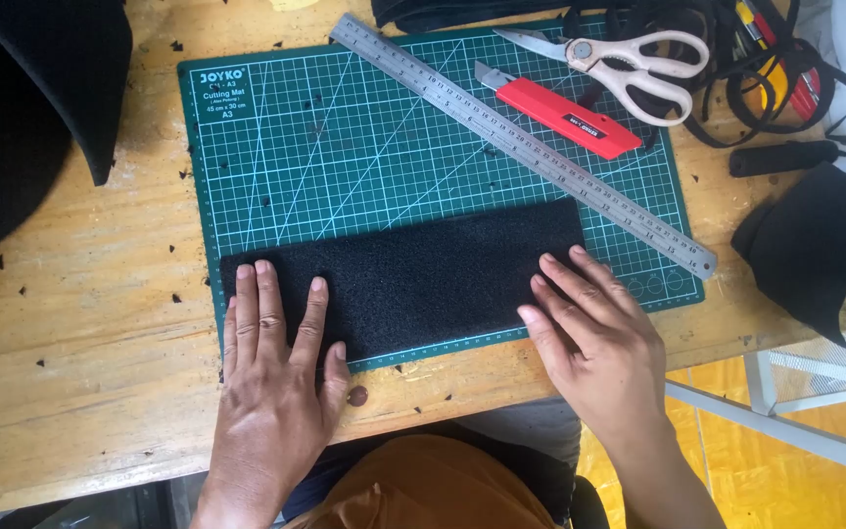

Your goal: The person measures a piece of black fabric on a green cutting mat using a metal ruler and a red utility knife. They then use a pair of scissors to trim the edges of the fabric, refining the shape by hand.

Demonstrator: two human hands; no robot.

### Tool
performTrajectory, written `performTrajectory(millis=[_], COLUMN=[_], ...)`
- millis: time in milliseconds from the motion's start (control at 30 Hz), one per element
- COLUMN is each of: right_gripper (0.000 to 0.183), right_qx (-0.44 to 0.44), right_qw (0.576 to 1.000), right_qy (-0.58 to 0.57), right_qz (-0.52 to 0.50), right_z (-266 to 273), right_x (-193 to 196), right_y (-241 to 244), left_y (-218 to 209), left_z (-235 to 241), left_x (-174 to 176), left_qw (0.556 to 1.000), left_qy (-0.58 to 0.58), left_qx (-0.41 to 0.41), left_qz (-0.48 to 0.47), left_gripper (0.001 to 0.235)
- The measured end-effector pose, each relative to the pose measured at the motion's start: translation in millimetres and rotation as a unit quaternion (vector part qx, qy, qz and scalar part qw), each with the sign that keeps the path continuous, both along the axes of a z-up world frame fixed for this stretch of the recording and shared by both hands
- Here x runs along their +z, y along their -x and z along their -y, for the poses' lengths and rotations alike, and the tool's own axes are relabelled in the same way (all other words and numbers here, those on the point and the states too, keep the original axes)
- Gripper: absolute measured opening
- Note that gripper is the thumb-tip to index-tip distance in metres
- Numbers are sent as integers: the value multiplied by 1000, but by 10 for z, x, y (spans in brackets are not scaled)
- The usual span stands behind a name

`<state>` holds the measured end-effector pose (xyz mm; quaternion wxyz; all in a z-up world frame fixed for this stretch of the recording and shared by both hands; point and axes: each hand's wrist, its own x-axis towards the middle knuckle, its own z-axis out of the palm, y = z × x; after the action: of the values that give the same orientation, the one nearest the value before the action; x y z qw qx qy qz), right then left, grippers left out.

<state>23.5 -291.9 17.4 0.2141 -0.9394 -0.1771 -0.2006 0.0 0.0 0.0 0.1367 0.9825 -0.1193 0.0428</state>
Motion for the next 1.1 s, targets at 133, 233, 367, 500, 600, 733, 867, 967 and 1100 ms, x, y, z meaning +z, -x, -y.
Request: performTrajectory(millis=[133,233,367,500,600,733,867,967,1100], right_gripper=[30,29,24,24,24,22,24,24,23], right_qx=[-10,-14,-9,-1,-6,-1,2,4,0], right_qw=[1000,1000,1000,1000,1000,1000,1000,1000,1000], right_qy=[9,9,3,-4,-4,-6,2,4,0], right_qz=[24,25,9,5,0,9,10,7,-1], right_z=[-14,-19,-19,-6,-14,-5,-12,-14,-41], right_x=[-86,-80,-44,-55,-42,-54,-43,-41,-24], right_y=[10,13,14,15,21,26,34,44,72], left_y=[-6,3,0,-1,-3,-13,-53,-106,-251], left_z=[5,3,2,-7,-8,-54,-181,-330,-538], left_x=[10,3,7,7,22,45,212,316,420], left_qw=[1000,1000,1000,1000,1000,1000,999,994,988], left_qy=[-9,-4,-6,3,2,-8,-5,-45,30], left_qx=[-2,-1,2,-1,-4,-6,-52,-99,-151], left_qz=[6,5,2,2,-3,-7,7,30,23], left_gripper=[61,62,61,61,61,62,53,50,44])
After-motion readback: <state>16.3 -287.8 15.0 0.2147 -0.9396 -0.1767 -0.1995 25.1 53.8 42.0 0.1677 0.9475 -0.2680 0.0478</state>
